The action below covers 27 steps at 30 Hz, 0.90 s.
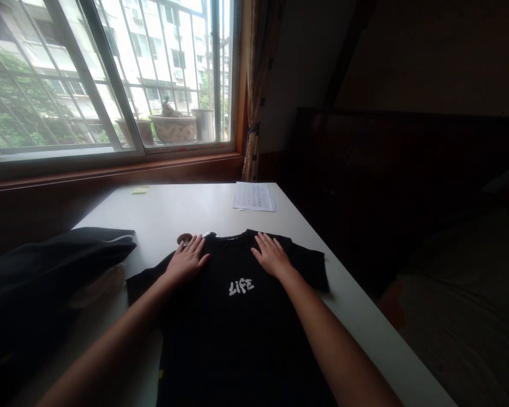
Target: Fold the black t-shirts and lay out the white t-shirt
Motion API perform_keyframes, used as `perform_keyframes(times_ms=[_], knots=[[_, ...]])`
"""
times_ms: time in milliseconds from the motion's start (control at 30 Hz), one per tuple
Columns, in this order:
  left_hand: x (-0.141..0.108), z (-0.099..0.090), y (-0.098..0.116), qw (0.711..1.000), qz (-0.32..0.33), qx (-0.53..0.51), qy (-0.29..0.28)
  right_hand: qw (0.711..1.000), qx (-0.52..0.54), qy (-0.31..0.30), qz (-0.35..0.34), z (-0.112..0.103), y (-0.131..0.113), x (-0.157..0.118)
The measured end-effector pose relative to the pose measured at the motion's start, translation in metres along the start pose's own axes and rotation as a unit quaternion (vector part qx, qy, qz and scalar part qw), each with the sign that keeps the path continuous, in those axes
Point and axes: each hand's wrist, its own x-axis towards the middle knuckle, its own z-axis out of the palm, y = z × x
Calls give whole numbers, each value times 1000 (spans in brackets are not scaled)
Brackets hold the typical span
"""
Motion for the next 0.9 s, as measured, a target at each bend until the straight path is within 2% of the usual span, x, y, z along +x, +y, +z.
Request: perform_keyframes(times_ms=[100,167,233,300,367,467,667,800,900], knots=[[0,1,-1,1000,-1,0,2,999,16,36,-1,-3,12,-7],[0,2,-2,1000,-2,0,1,994,47,95,5,-5,27,-11],[0,2,-2,1000,-1,-1,1,984,72,162,31,-7,47,-15],[0,1,-2,1000,-1,-1,1,974,63,201,81,-8,72,-20],[-1,0,-1,1000,-1,-1,0,971,27,199,133,-8,95,-27],[-2,-1,0,1000,-2,1,-1,968,-18,180,173,-8,125,-39],[-3,-3,1,1000,-3,7,-1,960,-39,109,254,-18,160,-51],[-3,-3,1,1000,-5,10,-1,964,-58,89,244,-25,171,-51],[-3,-3,1,1000,-4,11,-2,969,-77,84,219,-26,170,-50]])
